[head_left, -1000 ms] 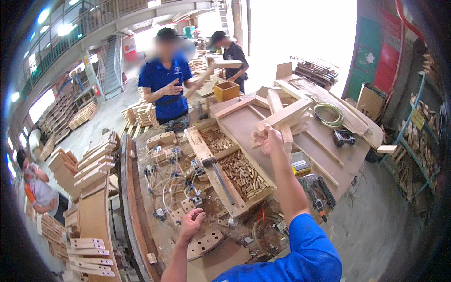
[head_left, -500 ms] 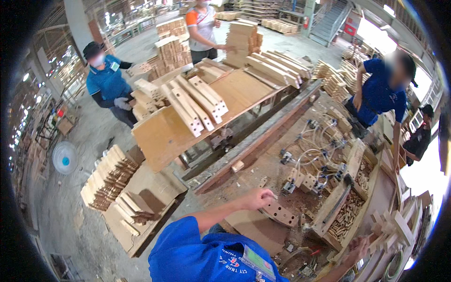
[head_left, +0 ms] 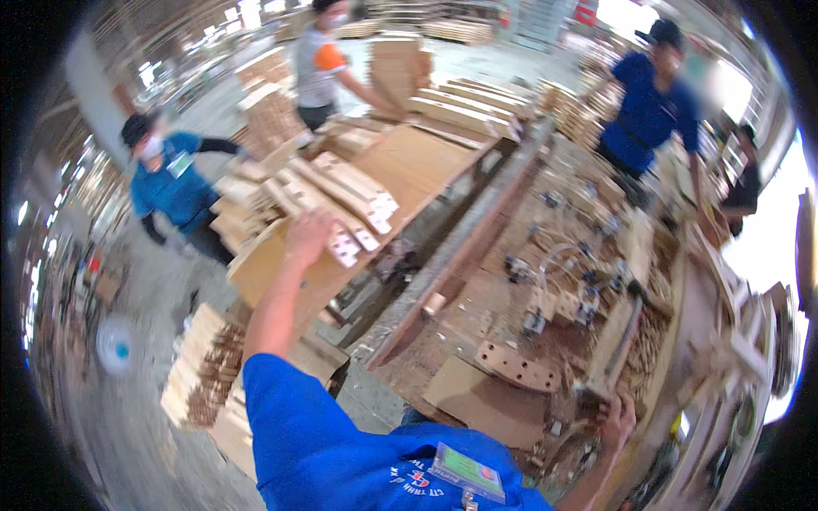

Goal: The person assembles wooden frames by inserting dowels into pre-drilled holes and using a pneumatic nail gun to fasten the pieces. The person repeatedly picks up wooden parts, aligns them, and secures them on a jig before moving the completed frames aside.

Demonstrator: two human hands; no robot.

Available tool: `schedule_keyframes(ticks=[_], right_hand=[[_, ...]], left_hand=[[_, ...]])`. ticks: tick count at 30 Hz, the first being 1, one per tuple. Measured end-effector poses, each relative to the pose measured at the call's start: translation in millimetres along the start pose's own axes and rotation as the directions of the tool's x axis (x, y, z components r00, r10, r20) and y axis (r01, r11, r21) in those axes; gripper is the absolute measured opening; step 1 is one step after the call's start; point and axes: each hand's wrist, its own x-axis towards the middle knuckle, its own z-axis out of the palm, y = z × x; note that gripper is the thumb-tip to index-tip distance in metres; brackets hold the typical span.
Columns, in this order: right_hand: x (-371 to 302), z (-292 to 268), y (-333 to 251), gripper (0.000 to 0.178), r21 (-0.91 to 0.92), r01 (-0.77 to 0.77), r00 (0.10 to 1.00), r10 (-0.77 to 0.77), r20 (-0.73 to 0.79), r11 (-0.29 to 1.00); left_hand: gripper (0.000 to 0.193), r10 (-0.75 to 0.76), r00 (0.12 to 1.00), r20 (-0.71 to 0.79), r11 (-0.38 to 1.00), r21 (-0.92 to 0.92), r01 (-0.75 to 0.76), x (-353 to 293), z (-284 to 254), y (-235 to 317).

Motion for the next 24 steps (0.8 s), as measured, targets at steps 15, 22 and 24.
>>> schedule_keyframes(ticks=[15, 22, 24], right_hand=[[10.7, -40.7, 42.6, 0.032, -0.161, -0.119, 0.98, 0.09, -0.178, 0.98], [151.3, -56.6, 75.7, 0.031, -0.475, -0.118, 0.97, -0.002, -0.245, 0.872], [186.5, -39.7, 73.3, 0.03, -0.559, -0.165, 0.977, 0.056, -0.207, 0.813]], left_hand=[[0.061, 0.538, 0.84, -0.068, 0.714, -0.494, -0.497, -62.8, -84.3, 184.0], [0.074, 0.686, 0.722, -0.091, 0.471, -0.7, -0.536, -113.3, -105.6, 379.2], [0.072, 0.677, 0.733, -0.061, 0.459, -0.743, -0.486, -134.6, -92.6, 411.6]])
